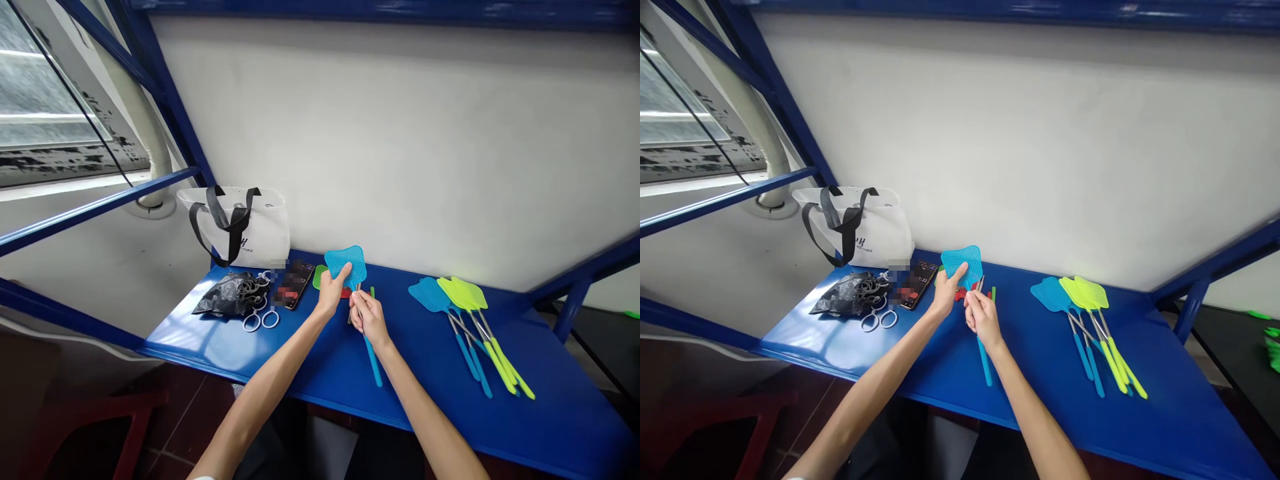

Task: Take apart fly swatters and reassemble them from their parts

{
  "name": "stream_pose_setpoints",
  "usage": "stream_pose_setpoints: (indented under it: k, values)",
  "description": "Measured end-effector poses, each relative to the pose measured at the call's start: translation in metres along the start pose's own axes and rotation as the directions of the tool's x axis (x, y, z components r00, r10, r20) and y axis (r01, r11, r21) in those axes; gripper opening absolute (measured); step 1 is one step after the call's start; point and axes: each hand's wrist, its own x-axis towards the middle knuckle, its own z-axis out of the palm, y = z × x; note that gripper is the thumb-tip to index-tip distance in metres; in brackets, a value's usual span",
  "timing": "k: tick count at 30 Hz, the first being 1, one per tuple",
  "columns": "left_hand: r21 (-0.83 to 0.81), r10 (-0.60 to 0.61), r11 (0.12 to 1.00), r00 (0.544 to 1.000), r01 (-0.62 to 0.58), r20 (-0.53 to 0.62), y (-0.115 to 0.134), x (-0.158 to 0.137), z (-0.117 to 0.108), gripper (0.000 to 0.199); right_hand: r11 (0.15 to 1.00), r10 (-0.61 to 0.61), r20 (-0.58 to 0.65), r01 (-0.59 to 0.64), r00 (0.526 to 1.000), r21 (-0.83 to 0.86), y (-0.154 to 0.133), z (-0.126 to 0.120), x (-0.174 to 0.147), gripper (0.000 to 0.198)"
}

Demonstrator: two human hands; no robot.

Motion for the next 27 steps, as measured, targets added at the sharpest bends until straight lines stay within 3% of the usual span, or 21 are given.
stream_pose_setpoints:
  k: [2, 3, 4, 5, 8, 10, 11, 12, 13, 16, 19, 20, 22, 24, 26, 27]
  values:
    - [-0.041, 0.035, 0.998, 0.979, -0.045, -0.200, 0.024, 0.019, -0.005, 0.055, 0.994, 0.006, 0.006, -0.005, 1.000, -0.106, 0.003, 0.004, -0.028, 0.050]
    - [-0.044, 0.087, 0.994, 0.966, -0.100, -0.243, 0.038, 0.029, -0.008, 0.055, 0.989, 0.019, 0.012, -0.017, 1.000, -0.148, 0.006, 0.005, -0.043, 0.050]
    - [-0.023, 0.157, 0.986, 0.966, -0.165, -0.205, 0.050, 0.039, -0.012, 0.053, 0.986, 0.035, 0.007, -0.034, 0.999, -0.164, 0.009, 0.004, -0.056, 0.050]
    - [0.017, 0.207, 0.978, 0.974, -0.206, -0.095, 0.058, 0.046, -0.015, 0.050, 0.985, 0.046, -0.022, -0.049, 0.999, -0.162, 0.012, 0.003, -0.066, 0.050]
    - [0.266, 0.126, 0.947, 0.968, -0.182, 0.216, 0.056, 0.052, -0.020, 0.047, 0.991, 0.069, -0.098, -0.080, 0.993, -0.108, 0.014, -0.009, -0.070, 0.050]
    - [0.525, 0.009, 0.837, 0.964, -0.153, 0.266, 0.036, 0.045, -0.022, 0.041, 0.995, 0.082, -0.152, -0.090, 0.985, -0.046, 0.010, -0.019, -0.055, 0.051]
    - [0.658, -0.047, 0.740, 0.965, -0.140, 0.258, 0.024, 0.040, -0.023, 0.036, 0.995, 0.090, -0.173, -0.095, 0.981, -0.020, 0.007, -0.024, -0.044, 0.052]
    - [0.764, -0.070, 0.629, 0.969, -0.143, 0.238, 0.013, 0.036, -0.025, 0.032, 0.995, 0.099, -0.185, -0.100, 0.978, 0.000, 0.003, -0.028, -0.034, 0.053]
    - [0.799, -0.065, 0.583, 0.972, -0.147, 0.225, 0.003, 0.032, -0.028, 0.028, 0.994, 0.106, -0.189, -0.106, 0.976, 0.011, -0.001, -0.031, -0.024, 0.054]
    - [0.865, 0.010, 0.461, 0.976, -0.198, 0.218, -0.014, 0.025, -0.037, 0.021, 0.994, 0.106, -0.178, -0.104, 0.978, 0.017, -0.011, -0.038, 0.000, 0.051]
    - [0.941, 0.180, 0.228, 0.961, -0.250, 0.212, -0.017, 0.022, -0.042, 0.045, 0.998, 0.058, -0.218, -0.048, 0.974, 0.050, -0.012, -0.040, 0.020, 0.050]
    - [0.948, 0.235, 0.191, 0.949, -0.256, 0.209, -0.017, 0.020, -0.042, 0.054, 0.998, 0.034, -0.252, -0.018, 0.967, 0.066, -0.011, -0.040, 0.026, 0.051]
    - [0.922, 0.292, 0.254, 0.932, -0.293, 0.216, -0.015, 0.015, -0.038, 0.056, 0.994, -0.020, -0.340, 0.054, 0.940, 0.094, -0.006, -0.040, 0.038, 0.052]
    - [0.820, 0.232, 0.448, 0.932, -0.355, 0.277, -0.014, 0.003, -0.030, 0.042, 0.986, -0.077, -0.442, 0.134, 0.894, 0.100, -0.001, -0.041, 0.048, 0.054]
    - [0.648, 0.015, 0.689, 0.901, -0.323, 0.433, -0.013, -0.013, -0.018, 0.050, 0.973, -0.139, -0.529, 0.214, 0.837, 0.083, 0.001, -0.042, 0.053, 0.054]
    - [0.581, -0.107, 0.772, 0.850, -0.255, 0.515, -0.013, -0.023, -0.012, 0.057, 0.965, -0.172, -0.563, 0.254, 0.808, 0.070, 0.001, -0.043, 0.054, 0.054]
